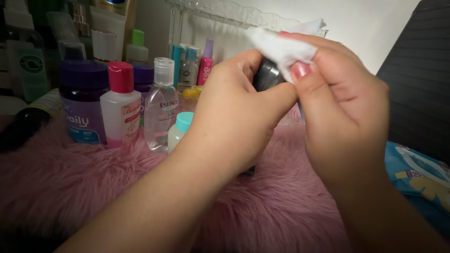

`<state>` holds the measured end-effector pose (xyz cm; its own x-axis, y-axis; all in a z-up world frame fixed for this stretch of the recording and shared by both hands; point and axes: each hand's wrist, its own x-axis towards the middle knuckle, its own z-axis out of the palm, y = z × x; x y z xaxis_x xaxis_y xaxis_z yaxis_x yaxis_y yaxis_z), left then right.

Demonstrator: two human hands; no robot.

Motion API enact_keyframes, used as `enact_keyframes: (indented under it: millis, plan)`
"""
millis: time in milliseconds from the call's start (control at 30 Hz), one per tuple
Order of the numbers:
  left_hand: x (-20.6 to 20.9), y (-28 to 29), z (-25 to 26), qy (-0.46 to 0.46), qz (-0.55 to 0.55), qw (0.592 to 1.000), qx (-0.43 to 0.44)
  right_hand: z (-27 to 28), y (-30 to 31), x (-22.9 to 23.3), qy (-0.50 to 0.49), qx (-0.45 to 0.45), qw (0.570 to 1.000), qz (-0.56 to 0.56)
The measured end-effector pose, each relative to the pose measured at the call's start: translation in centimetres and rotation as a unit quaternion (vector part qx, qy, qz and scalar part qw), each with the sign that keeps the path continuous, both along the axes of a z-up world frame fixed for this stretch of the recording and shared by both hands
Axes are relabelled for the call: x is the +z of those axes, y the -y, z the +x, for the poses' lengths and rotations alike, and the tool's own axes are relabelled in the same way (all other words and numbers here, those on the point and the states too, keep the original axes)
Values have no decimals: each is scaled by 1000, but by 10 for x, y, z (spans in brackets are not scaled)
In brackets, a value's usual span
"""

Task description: The person wipes the exterior of several cosmetic bottles and compacts with a white wipe. They handle each item one at a time, rotating them to clean all sides, then place them back on a pink fluffy surface.

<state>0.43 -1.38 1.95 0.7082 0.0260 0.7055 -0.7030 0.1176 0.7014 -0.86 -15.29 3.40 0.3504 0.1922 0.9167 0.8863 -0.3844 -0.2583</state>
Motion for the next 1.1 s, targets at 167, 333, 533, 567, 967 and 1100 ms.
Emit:
enact_keyframes:
  millis: [167,333,533,567,967,1100]
  plan:
    - [-6,1,-1,73,-62,989,-115,21,17,0,-111,119,979,123]
    - [-10,-4,3,81,-73,983,-148,32,32,0,-261,182,908,272]
    - [-6,-3,6,58,-79,984,-150,17,23,15,-279,74,864,413]
    - [-5,-2,6,58,-79,984,-148,13,21,17,-231,67,909,339]
    - [-8,-4,1,34,-113,968,-220,15,20,-5,-183,189,950,165]
    - [-8,-7,5,-33,-179,944,-275,17,21,-7,-294,301,879,224]
